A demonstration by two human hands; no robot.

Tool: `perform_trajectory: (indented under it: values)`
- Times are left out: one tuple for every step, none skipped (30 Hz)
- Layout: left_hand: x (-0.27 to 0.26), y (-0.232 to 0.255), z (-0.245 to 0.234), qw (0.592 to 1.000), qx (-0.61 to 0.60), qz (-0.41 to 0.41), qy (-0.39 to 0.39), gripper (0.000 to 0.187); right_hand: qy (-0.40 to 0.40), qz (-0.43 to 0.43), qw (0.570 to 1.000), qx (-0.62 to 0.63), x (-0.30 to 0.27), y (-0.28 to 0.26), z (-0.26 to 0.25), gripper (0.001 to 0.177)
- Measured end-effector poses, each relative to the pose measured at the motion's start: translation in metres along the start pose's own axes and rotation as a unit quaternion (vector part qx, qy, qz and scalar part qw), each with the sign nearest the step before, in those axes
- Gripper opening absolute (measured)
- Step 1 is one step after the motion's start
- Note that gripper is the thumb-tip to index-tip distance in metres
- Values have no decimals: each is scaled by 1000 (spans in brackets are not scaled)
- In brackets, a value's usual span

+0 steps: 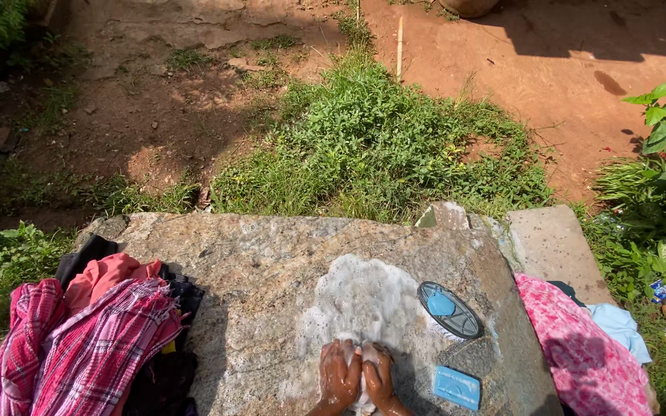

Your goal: The person washes clothes by hand outdoors using a large rock as a scrub surface, applying soap with a bar and a brush, and rinsing them in a bucket of water.

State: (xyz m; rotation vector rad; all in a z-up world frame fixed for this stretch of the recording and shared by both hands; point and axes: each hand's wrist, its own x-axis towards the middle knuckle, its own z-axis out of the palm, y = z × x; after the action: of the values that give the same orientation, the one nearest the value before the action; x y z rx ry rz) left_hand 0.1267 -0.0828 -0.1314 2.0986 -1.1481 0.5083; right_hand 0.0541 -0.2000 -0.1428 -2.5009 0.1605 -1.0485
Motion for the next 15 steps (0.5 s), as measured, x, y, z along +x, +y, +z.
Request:
perform_trajectory:
  values:
    - [8,-3,-3,1000,-7,6,-8,36,-17,49,996,68,3,3,-1,17]
    - [16,-8,-3,999,-30,16,-9,33,-33,97,985,135,5,7,1,19]
    - [22,-14,-2,998,-53,25,-9,31,-50,144,967,202,8,11,3,22]
    - [26,-17,-2,996,-77,33,-11,28,-64,169,960,214,11,15,3,23]
    - [26,-18,-1,996,-80,34,-21,27,-78,193,952,225,14,20,4,24]
    - [29,-22,4,996,-81,37,-30,26,-90,215,943,237,20,25,6,25]
    - [29,-27,8,995,-83,39,-38,25,-87,189,950,235,24,30,9,23]
    - [29,-30,14,996,-74,38,-42,25,-85,164,955,232,28,36,10,22]
    - [29,-33,20,996,-64,36,-45,25,-84,138,960,229,31,41,11,20]
    - [30,-38,25,997,-55,36,-49,26,-86,174,942,273,34,44,14,21]
    - [33,-43,28,997,-46,35,-53,26,-88,209,921,316,37,47,17,21]
    - [38,-44,28,997,-37,34,-57,26,-96,161,936,297,42,52,18,19]
    - [44,-44,26,997,-28,32,-61,27,-104,113,948,278,49,58,19,17]
    - [46,-41,20,997,-19,28,-67,27,-116,224,891,377,58,57,19,20]
    - [53,-38,12,994,5,36,-100,25,-126,329,811,467,63,55,17,24]
